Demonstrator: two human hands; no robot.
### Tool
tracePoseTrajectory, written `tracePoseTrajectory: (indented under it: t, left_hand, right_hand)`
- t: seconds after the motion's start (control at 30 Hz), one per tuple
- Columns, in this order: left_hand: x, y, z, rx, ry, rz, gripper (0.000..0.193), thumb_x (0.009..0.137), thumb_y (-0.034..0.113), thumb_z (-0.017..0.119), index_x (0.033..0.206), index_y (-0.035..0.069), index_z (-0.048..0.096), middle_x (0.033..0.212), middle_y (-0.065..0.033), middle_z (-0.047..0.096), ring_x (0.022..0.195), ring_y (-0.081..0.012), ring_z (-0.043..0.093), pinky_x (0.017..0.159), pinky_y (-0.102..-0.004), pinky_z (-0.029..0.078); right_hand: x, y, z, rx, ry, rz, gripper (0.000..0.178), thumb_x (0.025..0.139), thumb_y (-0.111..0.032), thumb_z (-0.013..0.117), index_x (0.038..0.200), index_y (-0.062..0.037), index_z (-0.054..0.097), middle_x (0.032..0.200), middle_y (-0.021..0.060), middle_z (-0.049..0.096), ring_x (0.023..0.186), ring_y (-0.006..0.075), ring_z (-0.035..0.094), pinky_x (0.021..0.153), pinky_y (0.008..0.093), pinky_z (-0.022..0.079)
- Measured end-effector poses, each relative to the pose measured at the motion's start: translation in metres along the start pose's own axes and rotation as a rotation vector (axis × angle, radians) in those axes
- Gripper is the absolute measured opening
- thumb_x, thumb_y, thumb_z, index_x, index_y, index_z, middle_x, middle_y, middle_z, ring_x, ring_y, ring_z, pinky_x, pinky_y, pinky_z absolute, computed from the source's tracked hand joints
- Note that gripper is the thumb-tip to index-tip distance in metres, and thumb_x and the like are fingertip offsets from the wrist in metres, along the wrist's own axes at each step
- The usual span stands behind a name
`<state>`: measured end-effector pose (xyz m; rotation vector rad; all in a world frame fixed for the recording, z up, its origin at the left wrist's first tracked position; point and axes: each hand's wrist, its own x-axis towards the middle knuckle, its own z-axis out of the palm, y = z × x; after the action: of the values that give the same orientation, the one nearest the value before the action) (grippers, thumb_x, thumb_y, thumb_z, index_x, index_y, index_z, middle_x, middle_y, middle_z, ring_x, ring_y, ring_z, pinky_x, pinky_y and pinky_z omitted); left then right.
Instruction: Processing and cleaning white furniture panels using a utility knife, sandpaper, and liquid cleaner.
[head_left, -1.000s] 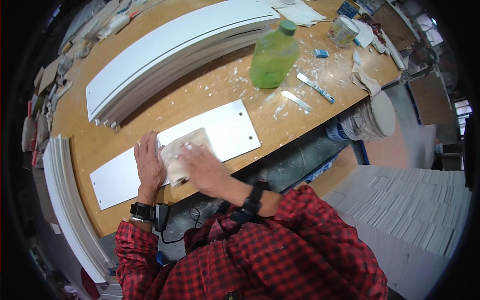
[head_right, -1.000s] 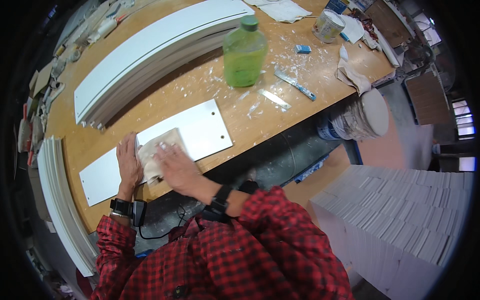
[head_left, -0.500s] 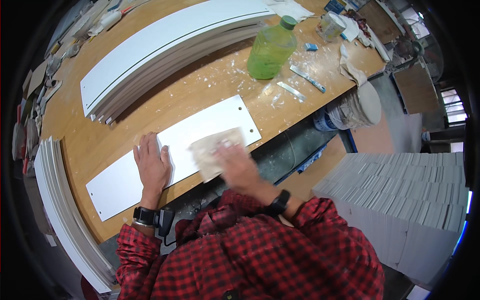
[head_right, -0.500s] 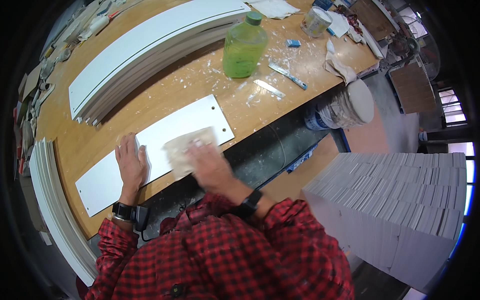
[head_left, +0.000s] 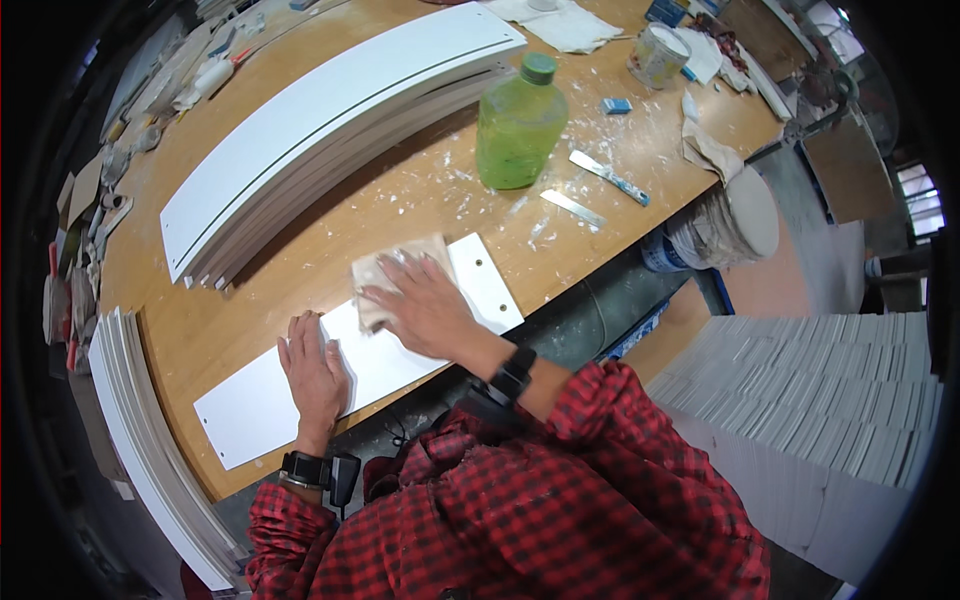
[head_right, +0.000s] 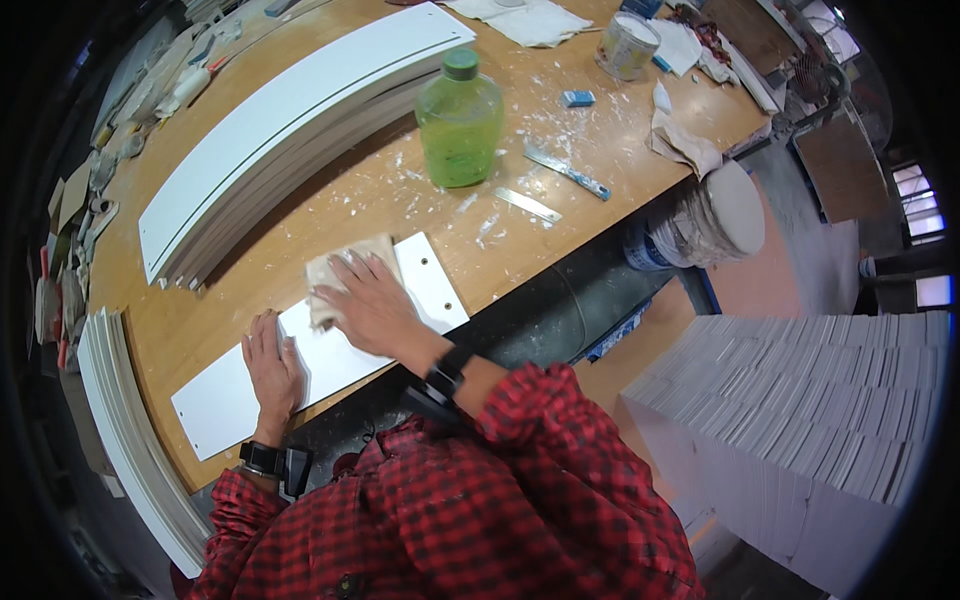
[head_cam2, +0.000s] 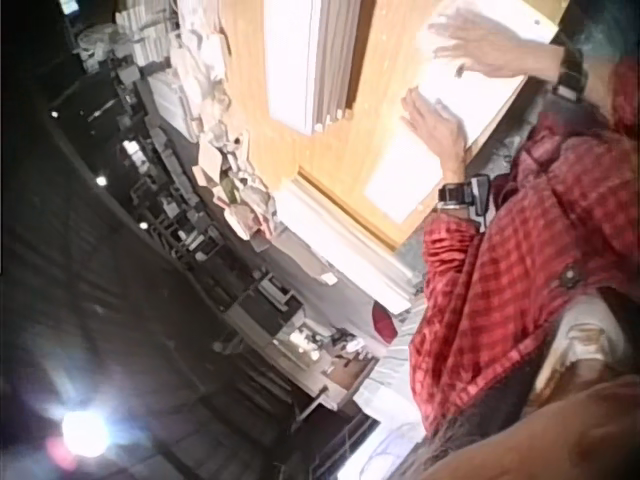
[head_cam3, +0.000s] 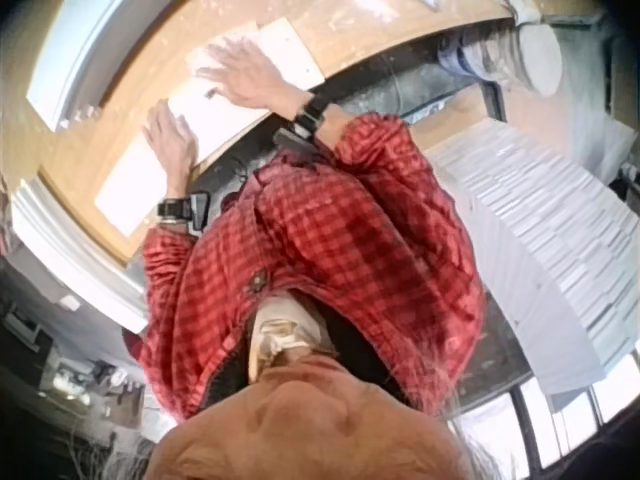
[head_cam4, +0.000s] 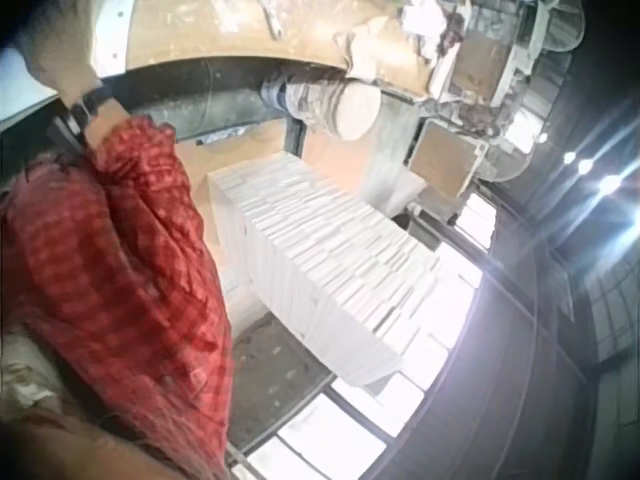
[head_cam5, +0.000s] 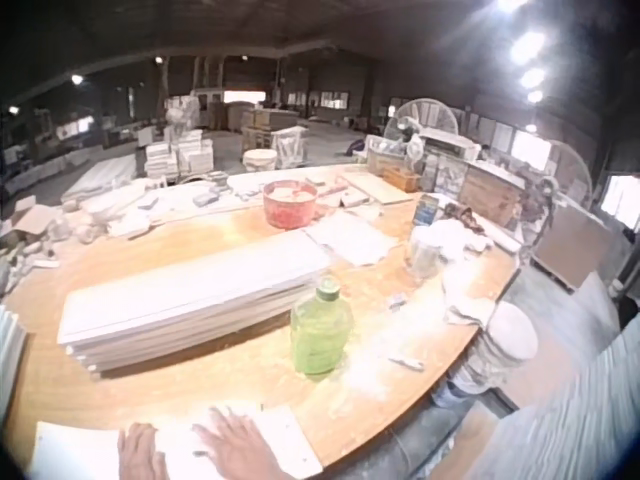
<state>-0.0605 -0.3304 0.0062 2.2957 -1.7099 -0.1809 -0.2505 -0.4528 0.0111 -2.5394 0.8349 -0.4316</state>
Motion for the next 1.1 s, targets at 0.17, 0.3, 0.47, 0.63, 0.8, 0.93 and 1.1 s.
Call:
tracePoseTrajectory:
  t: [0.17, 0.3, 0.47, 0.63, 0.8, 0.93, 1.1]
  left_hand:
    - [0.0, -0.004, -0.002, 0.025, -0.012, -0.051, 0.044, 0.089, 0.015, 0.046, 0.132, 0.006, 0.041, 0.136, -0.0136, 0.041, 0.133, -0.0305, 0.03, 0.112, -0.046, 0.012]
    - [0.0, 0.003, -0.002, 0.034, -0.012, -0.044, 0.044, 0.089, 0.014, 0.046, 0.132, 0.006, 0.042, 0.136, -0.0135, 0.041, 0.133, -0.0303, 0.03, 0.112, -0.0462, 0.012]
    - [0.002, 0.004, 0.002, 0.046, 0.0, -0.001, 0.045, 0.088, 0.012, 0.044, 0.133, 0.005, 0.041, 0.137, -0.0132, 0.042, 0.133, -0.0307, 0.031, 0.112, -0.0464, 0.014]
    - [-0.003, -0.01, 0.008, 0.04, 0.039, -0.002, 0.049, 0.086, 0.008, 0.043, 0.134, 0.004, 0.04, 0.138, -0.0128, 0.042, 0.132, -0.03, 0.032, 0.112, -0.0457, 0.014]
    - [-0.007, -0.011, 0.003, -0.058, 0.159, -0.002, 0.048, 0.086, 0.007, 0.041, 0.133, 0.001, 0.039, 0.133, -0.0212, 0.044, 0.127, -0.036, 0.038, 0.109, -0.0495, 0.02]
    - [0.0, -0.002, 0.006, -0.188, 0.207, -0.025, 0.047, 0.087, 0.008, 0.041, 0.133, 0.0, 0.037, 0.134, -0.0208, 0.042, 0.128, -0.0336, 0.037, 0.111, -0.0485, 0.019]
    - [-0.048, -0.066, -0.003, -0.109, 0.352, -0.34, 0.059, 0.084, 0.019, 0.057, 0.135, -0.001, 0.034, 0.142, -0.0201, 0.033, 0.136, -0.0347, 0.023, 0.108, -0.0589, 0.008]
  right_hand:
    - [-0.013, 0.045, -0.019, -0.099, 0.029, 0.278, 0.052, 0.089, -0.026, 0.051, 0.136, -0.0069, 0.038, 0.145, 0.0185, 0.031, 0.133, 0.0348, 0.031, 0.109, 0.0469, 0.021]
    - [-0.07, 0.056, -0.029, -0.194, 0.059, 0.409, 0.055, 0.086, -0.017, 0.054, 0.137, -0.0028, 0.036, 0.141, 0.0189, 0.035, 0.132, 0.0334, 0.032, 0.11, 0.047, 0.022]
    - [-0.038, 0.019, 0.021, 0.128, 0.094, -0.056, 0.049, 0.082, -0.01, 0.05, 0.129, 0.002, 0.043, 0.133, 0.022, 0.044, 0.126, 0.0343, 0.041, 0.109, 0.0459, 0.027]
    - [0.013, 0.0, 0.034, 0.179, 0.149, -0.183, 0.038, 0.084, -0.018, 0.051, 0.121, -0.0137, 0.056, 0.134, 0.0161, 0.046, 0.127, 0.0311, 0.04, 0.11, 0.05, 0.021]
    - [-0.011, 0.048, -0.018, -0.132, 0.129, 0.081, 0.042, 0.09, -0.035, 0.05, 0.127, -0.015, 0.05, 0.135, 0.0184, 0.044, 0.123, 0.0369, 0.041, 0.102, 0.0538, 0.027]
    - [-0.034, -0.009, 0.007, -0.196, -0.066, -0.008, 0.052, 0.088, -0.034, 0.053, 0.135, -0.0136, 0.043, 0.144, 0.0184, 0.032, 0.132, 0.0396, 0.029, 0.108, 0.0535, 0.019]
    - [-0.015, -0.024, 0.025, -0.108, -0.161, -0.189, 0.056, 0.084, -0.024, 0.057, 0.136, -0.0107, 0.041, 0.143, 0.0182, 0.033, 0.131, 0.0368, 0.031, 0.109, 0.0512, 0.02]
